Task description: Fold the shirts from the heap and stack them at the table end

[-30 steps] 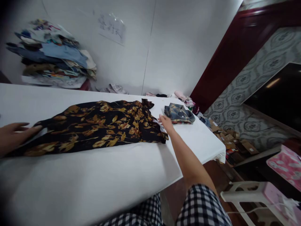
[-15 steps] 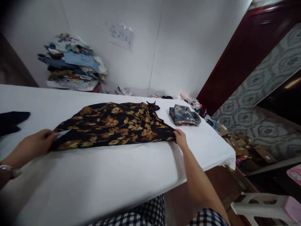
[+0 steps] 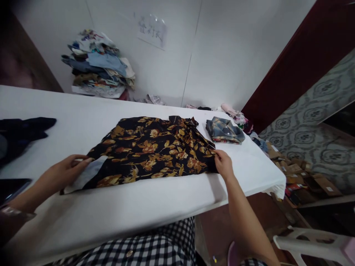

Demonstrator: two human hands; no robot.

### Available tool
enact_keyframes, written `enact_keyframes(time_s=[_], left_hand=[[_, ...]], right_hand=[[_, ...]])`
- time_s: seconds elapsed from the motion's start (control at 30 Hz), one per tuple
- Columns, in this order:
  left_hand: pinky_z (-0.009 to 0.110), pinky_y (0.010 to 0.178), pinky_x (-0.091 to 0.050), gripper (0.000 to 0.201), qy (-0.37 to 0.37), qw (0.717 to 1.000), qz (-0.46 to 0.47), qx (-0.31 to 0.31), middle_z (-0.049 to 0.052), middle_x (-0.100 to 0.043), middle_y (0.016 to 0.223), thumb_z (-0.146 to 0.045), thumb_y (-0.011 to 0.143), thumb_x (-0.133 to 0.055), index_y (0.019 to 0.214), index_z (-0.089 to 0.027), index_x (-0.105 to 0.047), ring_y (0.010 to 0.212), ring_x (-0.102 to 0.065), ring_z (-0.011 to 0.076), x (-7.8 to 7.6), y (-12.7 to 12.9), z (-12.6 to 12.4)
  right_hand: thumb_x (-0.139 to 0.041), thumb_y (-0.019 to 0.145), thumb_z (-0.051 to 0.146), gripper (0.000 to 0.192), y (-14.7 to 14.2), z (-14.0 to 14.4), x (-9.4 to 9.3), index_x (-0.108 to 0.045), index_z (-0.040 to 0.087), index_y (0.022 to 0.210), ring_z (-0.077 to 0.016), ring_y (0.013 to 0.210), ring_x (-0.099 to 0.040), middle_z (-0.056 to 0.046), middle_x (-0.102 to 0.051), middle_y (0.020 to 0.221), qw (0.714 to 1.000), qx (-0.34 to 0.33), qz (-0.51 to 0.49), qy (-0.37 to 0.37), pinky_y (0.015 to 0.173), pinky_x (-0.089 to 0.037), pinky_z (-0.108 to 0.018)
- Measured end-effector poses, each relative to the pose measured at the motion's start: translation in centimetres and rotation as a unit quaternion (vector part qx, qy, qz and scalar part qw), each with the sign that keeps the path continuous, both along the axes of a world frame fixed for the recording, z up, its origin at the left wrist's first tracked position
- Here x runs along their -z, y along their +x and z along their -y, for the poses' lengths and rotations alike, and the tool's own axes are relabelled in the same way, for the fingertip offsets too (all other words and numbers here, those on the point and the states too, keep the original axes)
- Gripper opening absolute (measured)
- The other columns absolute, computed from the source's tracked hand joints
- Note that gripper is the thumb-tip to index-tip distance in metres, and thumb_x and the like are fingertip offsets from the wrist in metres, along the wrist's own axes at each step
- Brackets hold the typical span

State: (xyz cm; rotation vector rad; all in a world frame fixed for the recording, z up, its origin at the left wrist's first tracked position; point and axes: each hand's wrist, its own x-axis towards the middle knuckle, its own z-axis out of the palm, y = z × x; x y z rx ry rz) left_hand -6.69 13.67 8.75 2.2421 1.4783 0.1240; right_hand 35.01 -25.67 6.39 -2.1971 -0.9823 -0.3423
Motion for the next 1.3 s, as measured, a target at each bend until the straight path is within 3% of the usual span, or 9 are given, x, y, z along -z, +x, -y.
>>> enact_keyframes(time_s=[0.1,0.3,0.4,0.57,0.73,0.87,1.0,1.1,1.3], left_hand=[[0.033,0.070,-0.048,0.070,0.010,0.999,0.014,0.032,0.010,-0.069,0.100,-0.066,0.075,-0.043,0.126,-0.019,-0.052,0.085,-0.065,0.0265,-0.2,1.2,0.1],[0.026,0.055,-0.041,0.043,-0.014,0.996,0.077,0.044,0.002,-0.067,0.075,-0.053,0.079,-0.047,0.101,-0.022,-0.066,0.064,-0.059,0.0186,-1.1,2.0,1.3],[0.025,0.051,-0.037,0.044,-0.007,0.995,0.104,0.007,0.000,-0.065,0.072,-0.052,0.080,-0.046,0.105,-0.021,-0.064,0.058,-0.054,0.0163,-2.1,1.4,1.3],[0.031,0.070,-0.042,0.041,0.177,0.983,0.017,0.045,0.009,-0.067,0.108,-0.045,0.087,-0.038,0.104,-0.019,-0.065,0.096,-0.060,0.0247,-2.4,0.6,1.7],[0.031,0.064,-0.042,0.052,0.092,0.991,-0.011,0.096,0.007,-0.069,0.094,-0.064,0.082,-0.036,0.086,-0.023,-0.068,0.082,-0.062,0.0235,-0.9,1.8,4.1],[0.031,0.065,-0.041,0.036,0.083,0.985,-0.005,0.151,0.009,-0.068,0.090,-0.050,0.083,-0.043,0.077,-0.021,-0.063,0.083,-0.062,0.0234,0.2,3.0,4.6],[0.030,0.062,-0.040,0.036,0.108,0.988,0.077,0.076,0.005,-0.068,0.084,-0.051,0.086,-0.039,0.079,-0.022,-0.060,0.074,-0.060,0.0202,-0.6,2.9,3.5],[0.031,0.059,-0.039,0.039,0.106,0.992,0.069,0.022,0.005,-0.068,0.081,-0.054,0.085,-0.039,0.081,-0.021,-0.060,0.071,-0.059,0.0213,-1.4,2.9,2.4],[0.038,0.073,-0.046,0.051,0.135,0.988,0.052,0.055,0.015,-0.065,0.112,-0.057,0.087,-0.033,0.108,-0.020,-0.061,0.098,-0.061,0.0302,-1.1,3.1,1.8]], right_hand=[[-0.046,0.088,0.028,0.026,-3.0,-4.9,-0.8,-0.069,0.021,0.101,-0.0212,0.098,-0.063,-0.008,-0.070,0.104,0.992,-0.127,-0.005,0.003,0.091,-0.049,-0.038],[-0.051,0.087,0.017,0.027,-5.7,-11.2,0.3,-0.068,0.021,0.108,-0.0224,0.111,-0.057,-0.007,-0.068,0.112,0.952,-0.271,0.052,-0.133,0.101,-0.043,-0.041],[-0.052,0.087,0.016,0.025,-5.5,-11.9,1.6,-0.070,0.021,0.103,-0.0247,0.115,-0.055,-0.007,-0.070,0.110,0.949,-0.255,0.070,-0.173,0.102,-0.040,-0.044],[-0.050,0.088,0.019,0.025,-5.5,-11.6,2.9,-0.070,0.021,0.103,-0.0252,0.114,-0.055,-0.008,-0.070,0.106,0.958,-0.220,0.093,-0.158,0.100,-0.041,-0.043],[-0.048,0.089,0.018,0.029,-6.0,-11.5,3.0,-0.067,0.021,0.111,-0.0256,0.115,-0.053,-0.009,-0.069,0.110,0.959,-0.198,0.121,-0.163,0.099,-0.039,-0.043],[-0.047,0.089,0.018,0.025,-6.1,-12.0,1.9,-0.071,0.021,0.096,-0.0248,0.104,-0.056,-0.009,-0.069,0.097,0.955,-0.194,0.131,-0.182,0.096,-0.040,-0.041],[-0.046,0.092,0.022,0.025,-6.3,-12.8,0.9,-0.071,0.020,0.091,-0.0237,0.095,-0.056,-0.009,-0.067,0.091,0.962,-0.189,0.118,-0.157,0.091,-0.042,-0.039],[-0.048,0.091,0.023,0.024,-6.5,-13.3,0.9,-0.069,0.021,0.103,-0.0248,0.105,-0.055,-0.010,-0.066,0.106,0.966,-0.201,0.102,-0.128,0.096,-0.041,-0.042],[-0.049,0.090,0.024,0.032,-6.6,-12.5,1.6,-0.065,0.018,0.117,-0.0268,0.125,-0.046,-0.012,-0.060,0.127,0.977,-0.168,0.091,-0.099,0.105,-0.036,-0.046]])
